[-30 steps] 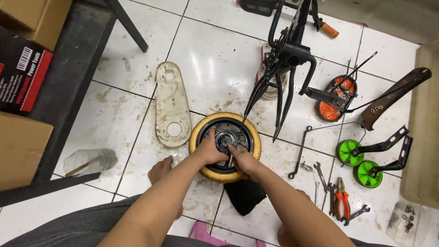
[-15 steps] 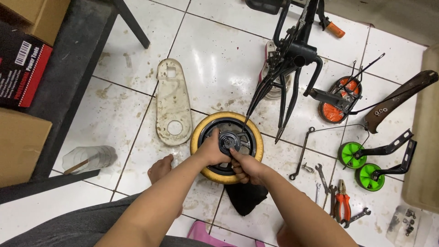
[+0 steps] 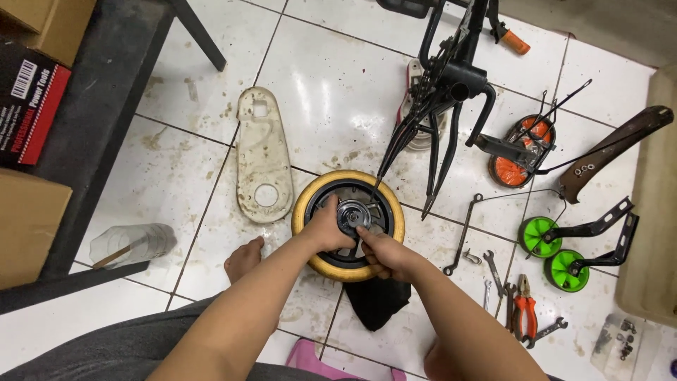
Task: Removing the rear wheel and chain guard from a small bicycle.
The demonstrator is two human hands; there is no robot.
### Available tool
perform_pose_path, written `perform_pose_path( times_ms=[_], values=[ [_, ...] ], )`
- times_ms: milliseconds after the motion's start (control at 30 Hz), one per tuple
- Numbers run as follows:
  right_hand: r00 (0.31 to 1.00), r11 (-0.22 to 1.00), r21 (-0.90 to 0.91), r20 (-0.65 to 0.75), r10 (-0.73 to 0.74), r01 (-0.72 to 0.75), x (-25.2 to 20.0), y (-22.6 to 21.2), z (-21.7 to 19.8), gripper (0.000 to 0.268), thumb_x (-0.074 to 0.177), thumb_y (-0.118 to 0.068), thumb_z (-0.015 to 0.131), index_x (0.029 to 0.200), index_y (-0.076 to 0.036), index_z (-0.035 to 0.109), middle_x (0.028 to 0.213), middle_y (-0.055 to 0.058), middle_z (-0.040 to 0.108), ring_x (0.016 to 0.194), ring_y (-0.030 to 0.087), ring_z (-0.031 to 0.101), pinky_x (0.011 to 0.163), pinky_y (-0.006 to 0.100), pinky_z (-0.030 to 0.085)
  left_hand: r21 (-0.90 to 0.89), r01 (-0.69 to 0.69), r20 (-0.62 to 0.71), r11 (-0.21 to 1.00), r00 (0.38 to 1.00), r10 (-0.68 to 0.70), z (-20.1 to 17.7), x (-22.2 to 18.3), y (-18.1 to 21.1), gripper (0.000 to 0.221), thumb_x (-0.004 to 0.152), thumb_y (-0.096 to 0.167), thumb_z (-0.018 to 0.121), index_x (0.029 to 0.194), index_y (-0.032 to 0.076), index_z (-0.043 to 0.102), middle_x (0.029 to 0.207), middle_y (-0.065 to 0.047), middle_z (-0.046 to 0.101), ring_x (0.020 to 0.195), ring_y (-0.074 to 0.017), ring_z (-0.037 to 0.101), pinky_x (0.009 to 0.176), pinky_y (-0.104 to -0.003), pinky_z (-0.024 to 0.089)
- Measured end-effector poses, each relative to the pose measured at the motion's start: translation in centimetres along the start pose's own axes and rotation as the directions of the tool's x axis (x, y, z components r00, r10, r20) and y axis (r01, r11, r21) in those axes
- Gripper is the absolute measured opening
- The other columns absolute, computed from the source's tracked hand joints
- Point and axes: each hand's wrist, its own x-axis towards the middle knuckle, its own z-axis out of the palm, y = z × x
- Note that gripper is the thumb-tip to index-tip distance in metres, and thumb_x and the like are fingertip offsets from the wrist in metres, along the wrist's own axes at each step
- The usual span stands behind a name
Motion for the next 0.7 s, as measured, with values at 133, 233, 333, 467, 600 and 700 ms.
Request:
perform_pose_path(
  times_ms=[133, 233, 333, 467, 600, 700],
  values=[
    [1.0, 1.0, -0.015, -0.027, -0.005, 0.004, -0.2, 0.1, 0.5, 0.06, 0.1, -0.07, 0.048, 0.067, -0.02, 0.041, 0.056, -0.007, 0.026, 0.041, 0.009, 0.026, 0.037, 0.023, 0.024, 0.027, 0.013, 0.001, 1.0, 1.0, -0.013, 0.2, -0.2, -0.1, 0.087, 0.059, 0.03, 0.082, 0.13, 0.005, 0.037, 0.119, -0.028, 0.066, 0.12, -0.0452, 0.062, 0.102, -0.055, 0.055],
    [1.0, 1.0, 0.02, -0.023, -0.014, 0.015, -0.6, 0.1, 1.0, 0.057, 0.102, -0.066, 0.045, 0.069, -0.02, 0.04, 0.058, -0.007, 0.025, 0.042, 0.01, 0.026, 0.038, 0.023, 0.024, 0.047, 0.006, 0.015, 0.999, 1.0, -0.007, 0.2, -0.1, -0.1, 0.09, 0.059, 0.031, 0.082, 0.131, 0.005, 0.036, 0.122, -0.029, 0.065, 0.122, -0.0452, 0.061, 0.104, -0.053, 0.054],
    [1.0, 0.999, 0.039, -0.007, -0.017, 0.018, -0.1, 0.9, 1.3, 0.056, 0.103, -0.066, 0.044, 0.069, -0.021, 0.039, 0.057, -0.007, 0.026, 0.042, 0.01, 0.027, 0.038, 0.023, 0.026, 0.082, 0.026, 0.001, 0.996, 1.0, -0.027, 0.4, -0.6, -0.4, 0.09, 0.059, 0.033, 0.082, 0.131, 0.006, 0.034, 0.123, -0.027, 0.065, 0.123, -0.0437, 0.061, 0.106, -0.054, 0.053],
    [1.0, 0.999, 0.048, 0.01, -0.024, 0.023, -0.4, 0.7, 1.3, 0.057, 0.104, -0.066, 0.043, 0.068, -0.021, 0.037, 0.057, -0.008, 0.023, 0.042, 0.009, 0.024, 0.038, 0.022, 0.025, 0.058, 0.001, -0.033, 0.998, 0.999, 0.001, 0.9, -0.3, -0.7, 0.082, 0.06, 0.031, 0.08, 0.126, 0.009, 0.037, 0.119, -0.026, 0.067, 0.12, -0.0431, 0.063, 0.102, -0.053, 0.054],
    [0.999, 0.997, 0.062, -0.006, -0.052, 0.052, -0.5, 1.0, 1.6, 0.058, 0.105, -0.063, 0.042, 0.065, -0.022, 0.035, 0.055, -0.006, 0.023, 0.041, 0.009, 0.024, 0.037, 0.023, 0.024, 0.044, -0.003, -0.048, 0.999, 0.999, 0.006, 1.2, -0.4, -0.8, 0.079, 0.06, 0.028, 0.078, 0.125, 0.009, 0.036, 0.117, -0.026, 0.068, 0.119, -0.043, 0.064, 0.1, -0.052, 0.055],
    [0.997, 0.995, 0.069, 0.004, -0.073, 0.072, -0.3, 1.4, 1.4, 0.06, 0.105, -0.064, 0.042, 0.064, -0.022, 0.035, 0.055, -0.006, 0.021, 0.04, 0.009, 0.022, 0.037, 0.023, 0.024, 0.04, 0.008, -0.048, 0.999, 0.999, -0.006, 1.3, -0.6, -0.6, 0.075, 0.061, 0.027, 0.077, 0.122, 0.009, 0.037, 0.116, -0.025, 0.069, 0.118, -0.0421, 0.065, 0.099, -0.052, 0.056]
  ],
)
